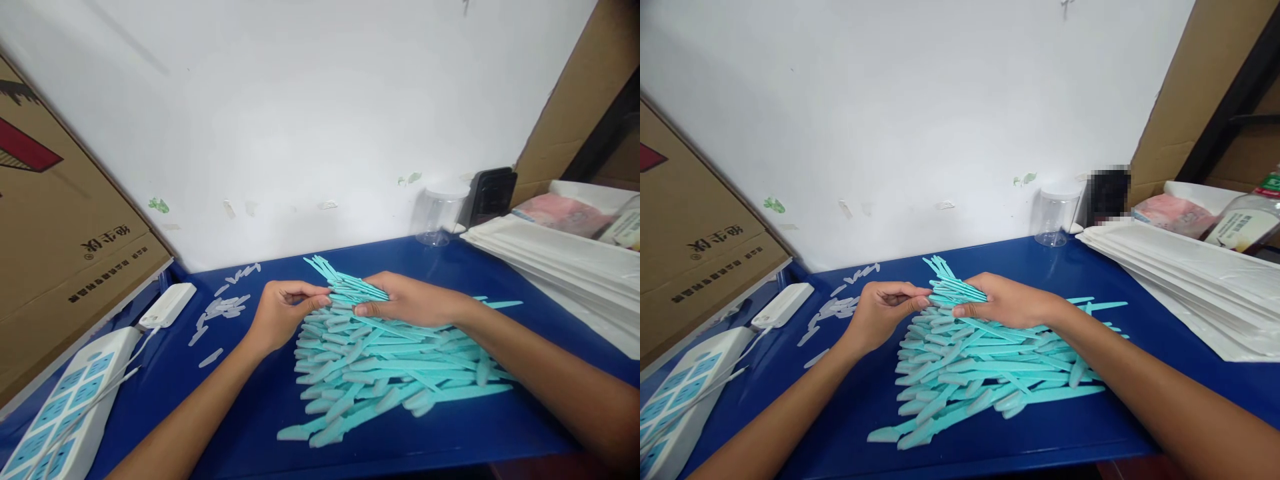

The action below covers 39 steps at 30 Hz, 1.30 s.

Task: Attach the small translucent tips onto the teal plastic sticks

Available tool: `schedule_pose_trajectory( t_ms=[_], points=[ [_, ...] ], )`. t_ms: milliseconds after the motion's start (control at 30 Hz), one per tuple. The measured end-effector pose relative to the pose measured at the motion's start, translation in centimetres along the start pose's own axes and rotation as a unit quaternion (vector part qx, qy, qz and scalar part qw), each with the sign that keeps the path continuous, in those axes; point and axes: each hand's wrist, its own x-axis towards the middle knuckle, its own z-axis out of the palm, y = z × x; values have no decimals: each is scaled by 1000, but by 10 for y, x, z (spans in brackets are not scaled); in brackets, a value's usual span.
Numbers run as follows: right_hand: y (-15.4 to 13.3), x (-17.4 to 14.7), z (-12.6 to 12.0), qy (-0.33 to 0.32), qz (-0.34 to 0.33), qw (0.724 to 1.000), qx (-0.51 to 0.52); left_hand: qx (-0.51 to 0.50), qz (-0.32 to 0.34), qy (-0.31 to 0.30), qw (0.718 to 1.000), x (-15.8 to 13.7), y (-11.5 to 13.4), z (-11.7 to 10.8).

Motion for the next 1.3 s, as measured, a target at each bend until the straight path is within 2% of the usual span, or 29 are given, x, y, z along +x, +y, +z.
schedule_pose_trajectory(
  t_ms=[267,400,567,700,833,1033,1167,1300],
  points=[
    [2,2,-1,-3,-10,1000,4,34,12,-10,999,1,-2,-3],
    [3,0,-2,26,10,1000,-15,56,22,-17,998,1,1,-4],
    [8,0,-3,53,51,997,9,77,21,-6,997,3,2,-7],
    [9,1,-3,69,44,997,-5,94,28,10,995,5,4,-9],
    [5,1,-1,65,28,997,-25,111,13,-37,993,4,5,-7],
    [5,3,5,57,31,997,-42,91,-19,-79,993,-3,2,6],
    [7,4,5,55,60,996,-27,72,-24,-75,994,-4,3,9],
    [9,4,2,101,42,993,-52,52,-26,-58,997,-1,3,1]
  ],
)
